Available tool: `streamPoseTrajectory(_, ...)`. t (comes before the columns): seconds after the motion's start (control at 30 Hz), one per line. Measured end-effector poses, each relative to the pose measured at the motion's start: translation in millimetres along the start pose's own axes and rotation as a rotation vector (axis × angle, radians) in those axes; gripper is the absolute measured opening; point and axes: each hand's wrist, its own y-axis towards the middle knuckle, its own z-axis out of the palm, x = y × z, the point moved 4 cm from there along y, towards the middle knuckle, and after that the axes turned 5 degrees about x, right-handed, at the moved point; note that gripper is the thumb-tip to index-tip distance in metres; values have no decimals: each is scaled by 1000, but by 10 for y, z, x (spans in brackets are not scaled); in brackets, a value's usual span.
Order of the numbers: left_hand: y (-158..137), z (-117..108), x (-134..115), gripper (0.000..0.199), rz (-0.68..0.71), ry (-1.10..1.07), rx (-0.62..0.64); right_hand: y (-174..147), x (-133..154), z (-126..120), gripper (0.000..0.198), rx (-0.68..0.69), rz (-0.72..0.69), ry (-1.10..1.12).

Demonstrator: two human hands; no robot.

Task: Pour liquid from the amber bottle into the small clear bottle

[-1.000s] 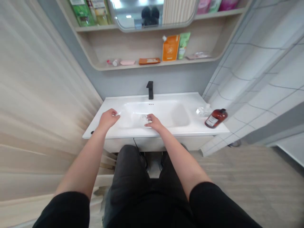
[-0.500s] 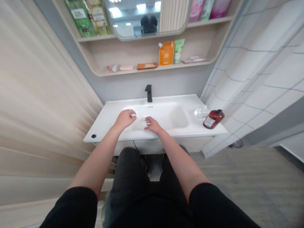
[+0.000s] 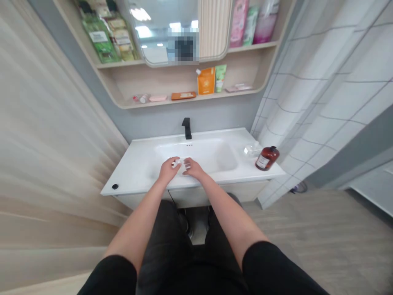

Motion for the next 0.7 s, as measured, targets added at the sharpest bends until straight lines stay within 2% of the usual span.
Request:
streamPoseTrajectory(0.1, -31, 132, 136, 38, -6, -141, -56, 2, -12, -16, 71, 6, 16, -36)
streamPoseTrajectory(0.23, -12, 238, 284, 43, -100, -262, -76, 13, -26, -19, 71, 2, 22, -63)
streamPoseTrajectory(0.5, 88, 280, 383, 48, -125, -338, -30, 25, -36, 3, 69, -65, 28, -94)
streamPoseTrajectory(0.7, 102, 271, 433, 54, -161, -408, -49, 28, -47, 16, 67, -26, -7, -36)
